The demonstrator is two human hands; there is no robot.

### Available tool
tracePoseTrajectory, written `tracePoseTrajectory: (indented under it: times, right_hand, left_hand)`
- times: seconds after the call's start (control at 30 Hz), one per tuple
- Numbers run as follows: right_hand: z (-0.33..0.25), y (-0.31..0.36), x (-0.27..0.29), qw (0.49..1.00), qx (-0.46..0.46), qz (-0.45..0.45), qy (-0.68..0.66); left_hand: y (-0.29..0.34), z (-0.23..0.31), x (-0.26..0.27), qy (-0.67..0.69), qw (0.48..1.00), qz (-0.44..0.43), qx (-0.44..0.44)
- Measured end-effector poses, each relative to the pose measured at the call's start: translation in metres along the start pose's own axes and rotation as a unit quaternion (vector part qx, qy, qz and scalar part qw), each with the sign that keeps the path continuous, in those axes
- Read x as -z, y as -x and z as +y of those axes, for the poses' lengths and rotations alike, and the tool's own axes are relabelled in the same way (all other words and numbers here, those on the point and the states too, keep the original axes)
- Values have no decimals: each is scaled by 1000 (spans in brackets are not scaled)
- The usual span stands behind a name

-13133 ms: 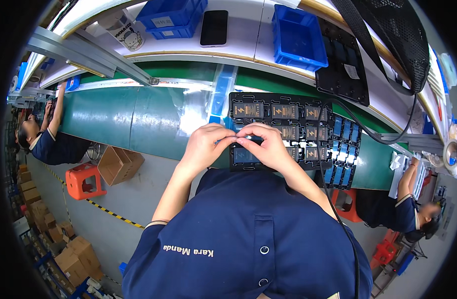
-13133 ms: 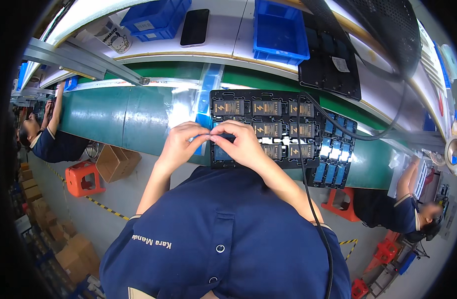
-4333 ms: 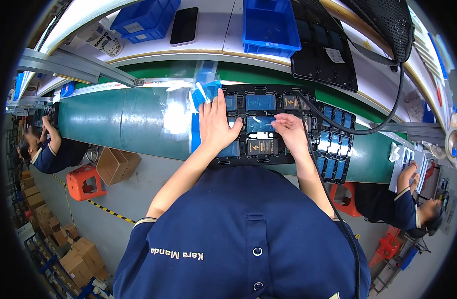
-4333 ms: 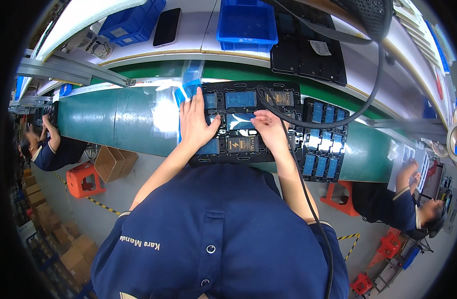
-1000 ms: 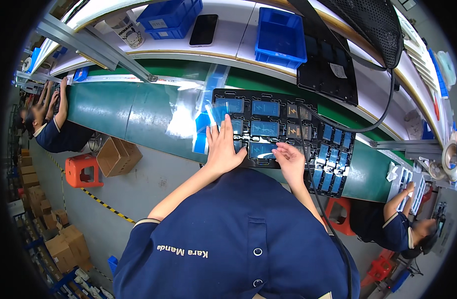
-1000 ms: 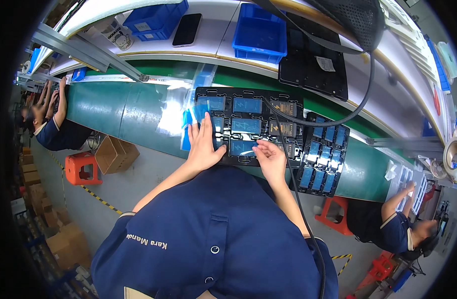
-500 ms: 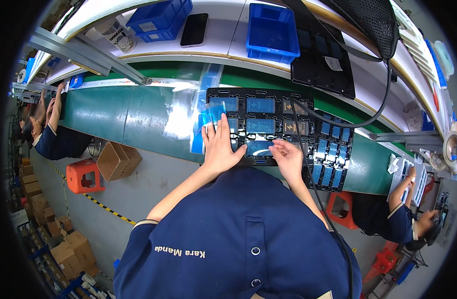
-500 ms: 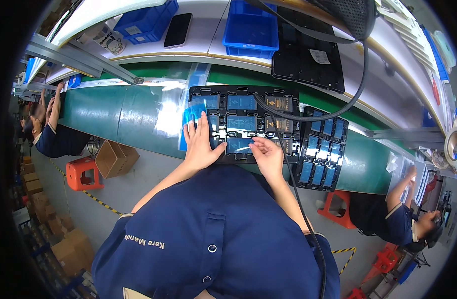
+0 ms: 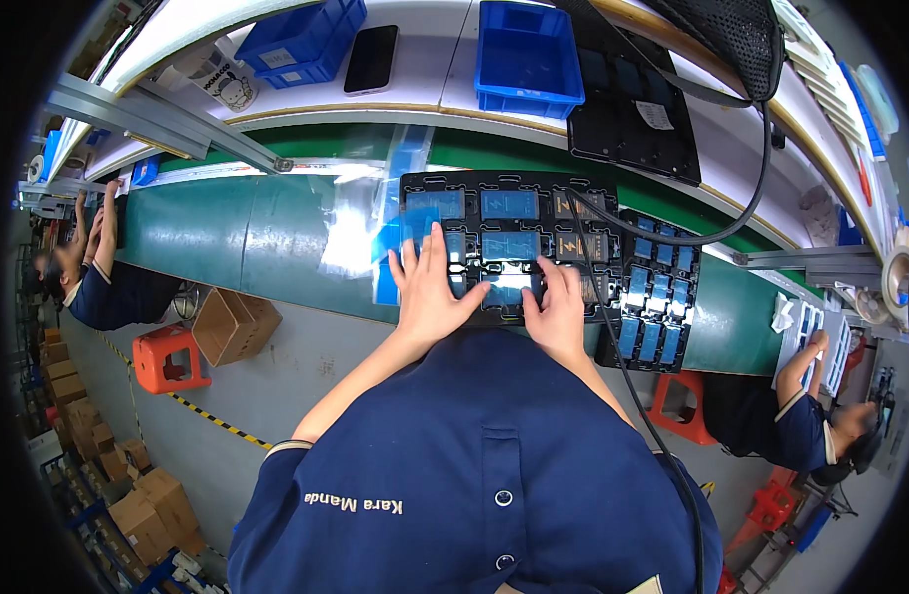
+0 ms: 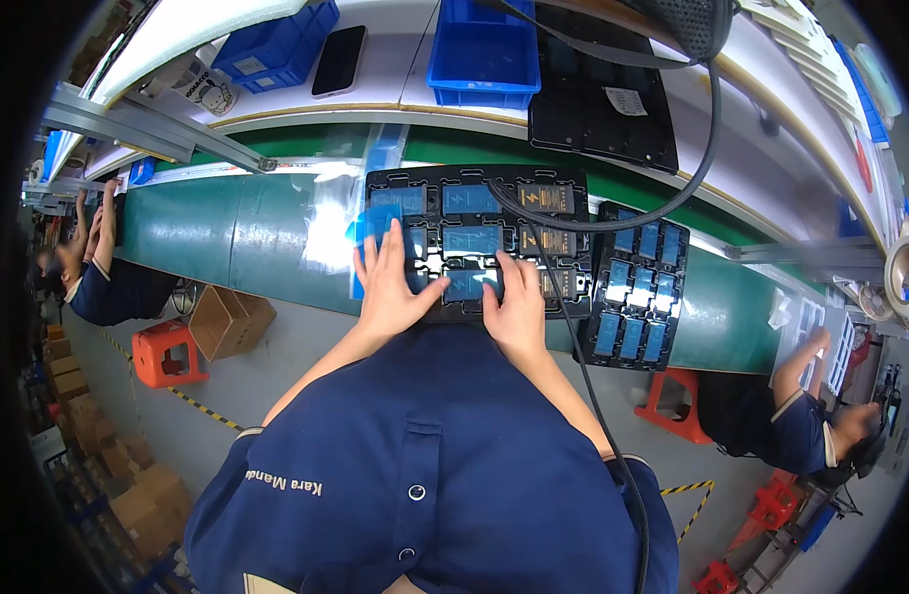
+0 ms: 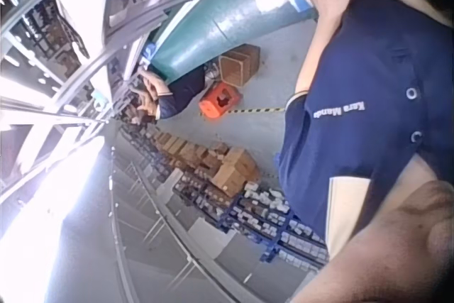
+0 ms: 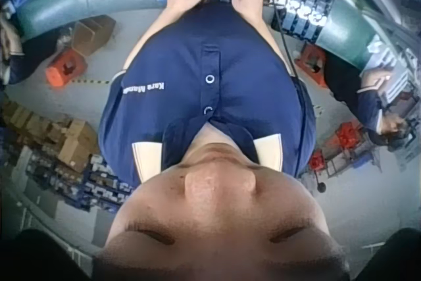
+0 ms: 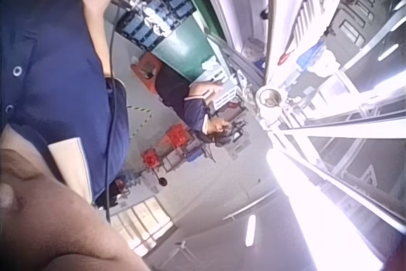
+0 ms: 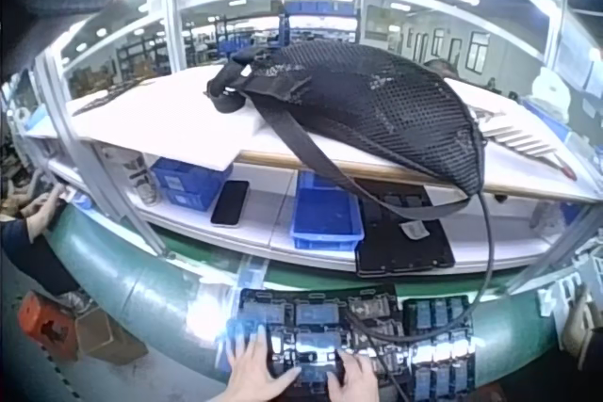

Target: The person is seen attaching labels or small components to black electronic components arranged on a tray.

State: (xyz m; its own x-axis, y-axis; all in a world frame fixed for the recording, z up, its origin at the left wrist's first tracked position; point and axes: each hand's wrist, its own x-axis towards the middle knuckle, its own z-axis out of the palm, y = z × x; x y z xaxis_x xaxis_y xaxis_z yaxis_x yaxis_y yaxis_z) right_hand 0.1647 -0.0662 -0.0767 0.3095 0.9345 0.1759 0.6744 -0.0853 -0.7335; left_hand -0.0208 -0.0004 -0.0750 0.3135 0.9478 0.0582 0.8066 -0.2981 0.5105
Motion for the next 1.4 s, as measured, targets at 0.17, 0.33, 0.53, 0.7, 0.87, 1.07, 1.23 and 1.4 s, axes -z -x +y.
tracePoseTrajectory:
  times: [0.17, 0.33, 0.53, 0.7, 0.87, 1.07, 1.23, 1.4]
  right_hand:
    - [-16, -16, 12, 989, 94, -30, -114]
    - [-23, -27, 4, 901, 0, -199, -386]
    - [-22, -21, 4, 853, -69, -248, -454]
    - [-22, -12, 9, 841, -120, -238, -471]
    - [4, -11, 15, 838, -134, -254, -465]
    - [33, -11, 36, 873, -108, -176, -442]
    - [-6, -20, 35, 830, -58, -283, -477]
    - [-16, -18, 28, 780, -114, -314, -529]
  left_hand:
    - [-11, -4, 40, 171, 948, 72, -259]
    - [-7, 16, 66, 266, 931, -126, -217]
    - [-6, 23, 64, 268, 945, -159, -95]
    - [-7, 16, 54, 227, 959, -104, -135]
    - [-13, 10, 56, 195, 970, -66, -132]
    - [-27, -21, 76, 203, 977, -4, -72]
    - [-25, 14, 66, 289, 939, -19, -186]
    - [-20, 31, 48, 302, 934, 4, -191]
